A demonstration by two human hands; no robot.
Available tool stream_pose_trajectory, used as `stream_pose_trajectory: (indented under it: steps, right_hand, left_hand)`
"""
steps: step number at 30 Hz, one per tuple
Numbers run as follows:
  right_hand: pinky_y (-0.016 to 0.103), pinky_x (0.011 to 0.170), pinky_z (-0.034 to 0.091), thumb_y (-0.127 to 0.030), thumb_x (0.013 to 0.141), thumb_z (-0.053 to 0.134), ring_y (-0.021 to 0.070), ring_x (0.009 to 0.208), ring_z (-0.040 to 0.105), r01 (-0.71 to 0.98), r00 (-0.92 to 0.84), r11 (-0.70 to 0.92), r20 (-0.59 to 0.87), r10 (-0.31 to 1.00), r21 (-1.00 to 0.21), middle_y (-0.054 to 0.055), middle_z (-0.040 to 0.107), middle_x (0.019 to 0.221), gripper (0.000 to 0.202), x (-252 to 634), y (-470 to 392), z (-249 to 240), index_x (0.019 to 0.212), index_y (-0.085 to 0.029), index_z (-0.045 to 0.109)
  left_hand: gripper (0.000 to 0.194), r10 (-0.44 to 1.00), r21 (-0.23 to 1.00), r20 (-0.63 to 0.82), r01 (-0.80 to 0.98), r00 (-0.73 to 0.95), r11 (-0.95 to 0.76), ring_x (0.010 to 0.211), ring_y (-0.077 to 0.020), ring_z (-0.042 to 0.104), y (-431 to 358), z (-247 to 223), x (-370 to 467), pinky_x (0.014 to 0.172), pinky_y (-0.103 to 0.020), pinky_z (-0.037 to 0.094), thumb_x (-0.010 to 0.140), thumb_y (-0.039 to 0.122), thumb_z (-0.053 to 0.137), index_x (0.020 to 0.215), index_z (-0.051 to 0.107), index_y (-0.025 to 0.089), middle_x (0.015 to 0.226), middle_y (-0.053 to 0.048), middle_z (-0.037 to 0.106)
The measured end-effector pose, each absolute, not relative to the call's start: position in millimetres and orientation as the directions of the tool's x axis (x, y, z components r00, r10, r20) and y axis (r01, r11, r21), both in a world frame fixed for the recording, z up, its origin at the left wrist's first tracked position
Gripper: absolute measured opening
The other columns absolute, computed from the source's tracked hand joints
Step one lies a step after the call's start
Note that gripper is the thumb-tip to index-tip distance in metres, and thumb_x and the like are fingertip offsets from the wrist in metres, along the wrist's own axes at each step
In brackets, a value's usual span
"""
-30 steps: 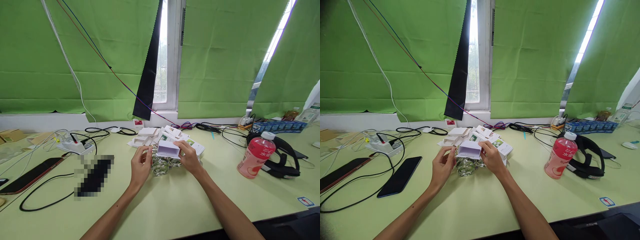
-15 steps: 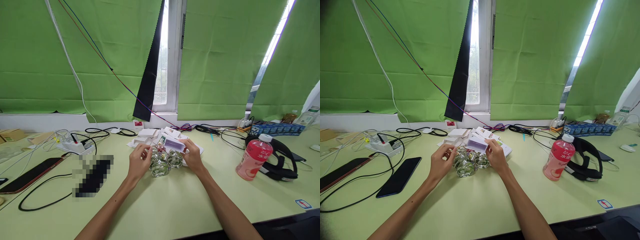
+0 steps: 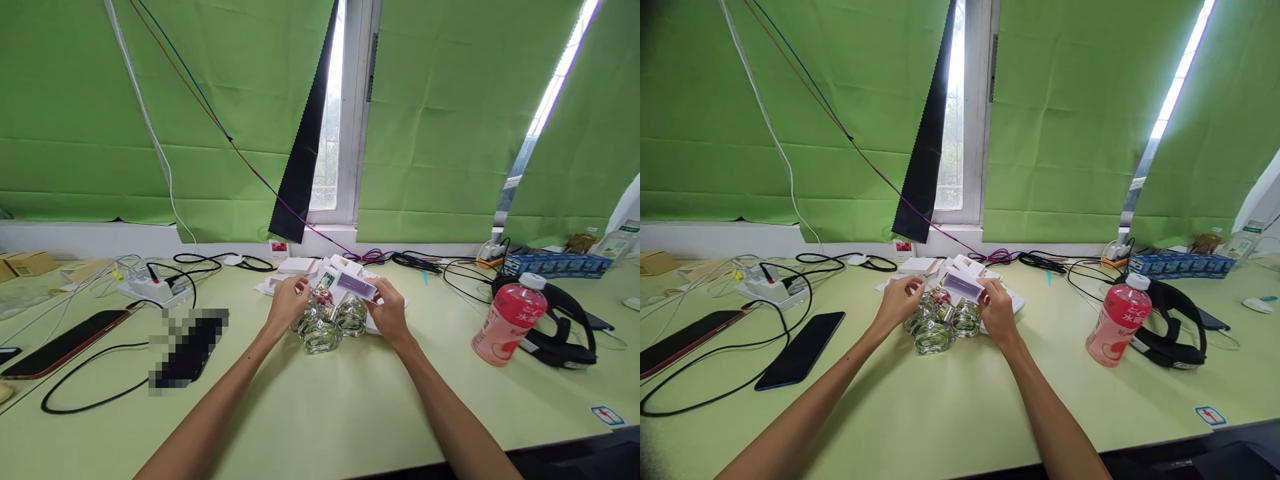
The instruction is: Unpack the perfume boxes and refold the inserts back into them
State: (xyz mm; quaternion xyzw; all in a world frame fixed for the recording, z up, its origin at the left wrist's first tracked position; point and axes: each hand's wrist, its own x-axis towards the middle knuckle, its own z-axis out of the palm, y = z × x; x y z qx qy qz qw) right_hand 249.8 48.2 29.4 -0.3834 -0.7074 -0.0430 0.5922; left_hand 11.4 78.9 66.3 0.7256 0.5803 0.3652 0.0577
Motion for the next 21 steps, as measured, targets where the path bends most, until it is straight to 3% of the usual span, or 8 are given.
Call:
stream_pose_trajectory:
  steps: [5,12,21]
  right_hand:
    - [0.028,0.059,0.053,-0.017,0.088,0.059,0.0181,0.077,0.063,0.596,0.015,0.69,0.865,0.502,-0.411,0.006,0.066,0.096,0.018,250,48,31,0.105,-0.023,0.064]
    - [0.027,0.058,0.052,-0.018,0.089,0.058,0.0182,0.077,0.063,0.608,0.027,0.678,0.865,0.502,-0.412,0.006,0.068,0.096,0.018,252,47,32,0.105,-0.023,0.064]
    - [0.027,0.059,0.052,-0.018,0.089,0.059,0.0182,0.078,0.063,0.592,0.013,0.688,0.858,0.514,-0.42,0.007,0.068,0.096,0.018,252,47,33,0.105,-0.022,0.065]
  left_hand:
    - [0.025,0.933,0.422,0.343,0.869,0.109,-0.257,0.086,-0.0241,0.067,121,80,23,0.081,-0.033,0.048,0.088,0.026,0.055,0.105,0.071,0.017,0.084,-0.008,0.073]
    - [0.035,0.96,0.262,0.195,0.933,0.201,-0.248,0.106,-0.0217,0.062,167,86,48,0.089,-0.043,0.055,0.094,0.036,0.059,0.124,0.058,0.017,0.125,-0.01,0.06]
    - [0.036,0.976,0.108,0.082,0.972,0.201,-0.21,0.106,-0.0223,0.062,186,81,69,0.089,-0.043,0.055,0.093,0.035,0.059,0.124,0.057,0.017,0.125,-0.01,0.06]
